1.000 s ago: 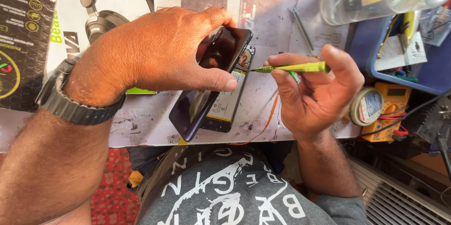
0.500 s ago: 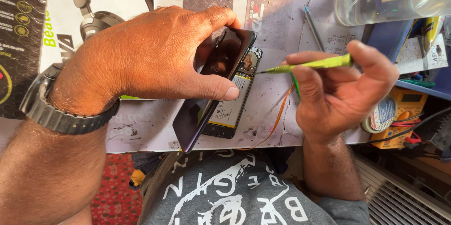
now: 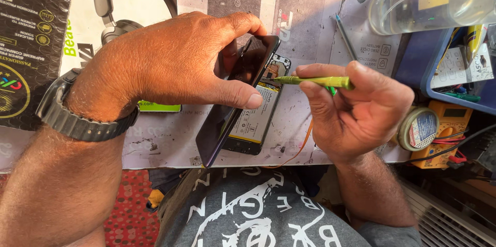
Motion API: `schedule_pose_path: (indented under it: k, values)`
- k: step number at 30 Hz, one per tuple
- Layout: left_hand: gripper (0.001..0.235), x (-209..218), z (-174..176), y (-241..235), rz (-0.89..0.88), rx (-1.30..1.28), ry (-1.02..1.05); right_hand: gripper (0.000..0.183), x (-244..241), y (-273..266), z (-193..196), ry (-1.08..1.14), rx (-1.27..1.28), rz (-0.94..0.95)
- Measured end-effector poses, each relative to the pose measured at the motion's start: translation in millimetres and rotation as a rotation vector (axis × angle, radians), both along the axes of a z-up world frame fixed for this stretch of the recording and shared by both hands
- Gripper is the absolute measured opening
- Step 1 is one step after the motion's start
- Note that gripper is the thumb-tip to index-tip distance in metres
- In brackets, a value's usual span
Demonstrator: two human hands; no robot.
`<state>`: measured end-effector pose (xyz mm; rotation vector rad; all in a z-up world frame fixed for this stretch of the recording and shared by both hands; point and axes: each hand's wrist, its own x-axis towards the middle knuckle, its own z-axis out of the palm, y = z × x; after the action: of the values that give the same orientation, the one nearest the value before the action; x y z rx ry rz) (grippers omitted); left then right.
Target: The person disassembles a smartphone by prying open the back cover and removing internal components. They use a green prying tool to separate the display assembly from the chassis and disconnect internal connectors.
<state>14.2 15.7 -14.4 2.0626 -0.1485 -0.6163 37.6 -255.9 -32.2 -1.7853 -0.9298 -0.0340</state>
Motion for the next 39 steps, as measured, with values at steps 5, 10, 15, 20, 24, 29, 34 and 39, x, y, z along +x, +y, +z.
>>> schedule_pose_path:
  k: [5,10,15,20,24,29,34,39]
  values:
    - [0.088,-2.4,0.0,2.6,-0.007,-0.019,-0.051,0.049,2.7,9.7,7.7,-0.062,-0.046,0.114]
    - [0.089,-4.2,-3.2,4.4,-0.007,-0.018,-0.070,0.052,1.0,13.5,3.2,-0.066,-0.036,0.108]
    - [0.090,-4.8,-0.8,2.6,-0.001,-0.011,-0.039,0.051,-3.2,10.3,-5.6,-0.057,-0.030,0.074]
    - [0.090,-6.4,1.6,3.6,0.001,0.009,-0.014,0.051,-2.3,6.3,-10.9,-0.082,-0.047,0.074]
    - [0.090,-6.9,1.4,2.8,0.018,-0.006,-0.020,0.051,-1.2,8.3,-9.3,-0.074,-0.041,0.082]
    - [0.089,-7.4,0.2,3.3,0.020,-0.023,-0.072,0.050,2.7,17.1,4.0,-0.100,-0.076,0.149]
    - [0.090,-6.7,2.0,3.1,0.006,-0.008,-0.044,0.035,6.5,24.9,28.4,-0.220,-0.133,0.173]
    - [0.088,-6.3,3.9,1.4,0.006,0.008,-0.035,0.024,11.7,29.6,42.9,-0.300,-0.168,0.125]
